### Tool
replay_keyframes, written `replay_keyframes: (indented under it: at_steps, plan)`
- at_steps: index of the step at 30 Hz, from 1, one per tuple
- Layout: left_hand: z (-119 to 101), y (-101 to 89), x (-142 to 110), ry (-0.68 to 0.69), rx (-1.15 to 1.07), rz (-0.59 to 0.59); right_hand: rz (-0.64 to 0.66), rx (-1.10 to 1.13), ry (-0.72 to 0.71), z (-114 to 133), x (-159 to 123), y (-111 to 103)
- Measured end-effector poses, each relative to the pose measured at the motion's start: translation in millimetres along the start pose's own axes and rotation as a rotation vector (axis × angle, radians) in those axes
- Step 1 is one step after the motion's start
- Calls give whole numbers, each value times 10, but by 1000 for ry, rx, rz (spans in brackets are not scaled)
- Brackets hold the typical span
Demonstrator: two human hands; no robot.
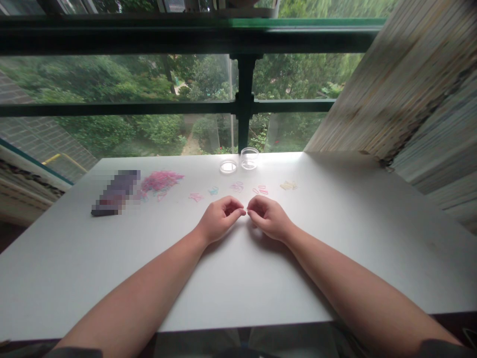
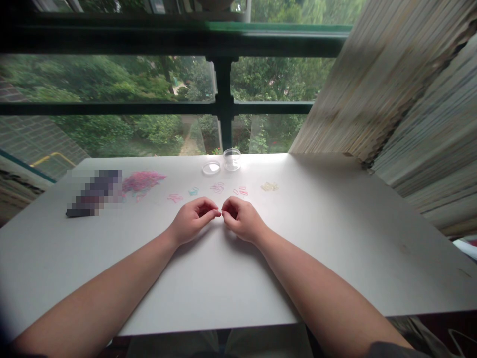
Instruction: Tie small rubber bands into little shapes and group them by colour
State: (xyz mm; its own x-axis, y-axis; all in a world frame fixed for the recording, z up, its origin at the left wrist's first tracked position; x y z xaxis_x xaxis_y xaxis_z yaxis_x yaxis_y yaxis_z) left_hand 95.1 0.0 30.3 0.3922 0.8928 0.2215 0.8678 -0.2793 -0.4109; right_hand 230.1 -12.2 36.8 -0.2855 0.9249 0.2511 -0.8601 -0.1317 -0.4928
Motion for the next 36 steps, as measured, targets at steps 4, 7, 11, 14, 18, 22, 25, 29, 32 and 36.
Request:
replay_keyframes:
  at_steps: [4, 7, 11, 14, 18, 22, 25, 29, 32, 36]
  plan:
    - [1, 5, -2, 0, -17, 6, -3, -4, 1, 10, -1, -7]
    - [0, 11, -3, 1, -20, 13, -8, -5, 1, 12, 0, -11]
    - [-3, 10, -2, 4, -14, 9, -8, -2, 5, 8, 1, -9]
    - [-5, 12, -2, 3, -14, 14, -12, -3, 9, 13, -2, -9]
    - [-15, 15, -6, 4, -27, 24, -4, 11, 19, 18, -3, -4]
    - [-26, 21, -12, 3, -31, 35, -6, -2, 18, 18, 0, -11]
    - [-34, 21, -15, 2, -27, 37, 1, 4, 24, 11, -2, -8]
    - [-43, 21, -15, 3, 6, 44, 12, 24, 36, 4, -9, 5]
    - [-46, 18, -14, 4, 34, 46, 16, 30, 38, 3, -9, 8]
    - [-53, 10, -12, 11, 49, 35, 9, 19, 4, 37, -3, -5]
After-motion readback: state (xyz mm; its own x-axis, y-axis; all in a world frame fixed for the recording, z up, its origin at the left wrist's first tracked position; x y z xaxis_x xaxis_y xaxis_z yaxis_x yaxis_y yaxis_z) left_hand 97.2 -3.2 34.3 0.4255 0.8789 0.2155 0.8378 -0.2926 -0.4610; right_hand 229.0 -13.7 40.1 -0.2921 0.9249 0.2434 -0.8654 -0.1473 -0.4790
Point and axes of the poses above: each hand's wrist, its own x-axis towards the middle knuckle, its own y-axis out of the palm, z = x × y, the point moved 7 cm from there along x, towards the middle knuckle, and after that the axes turned 2 degrees about y, right-handed, at the moved point
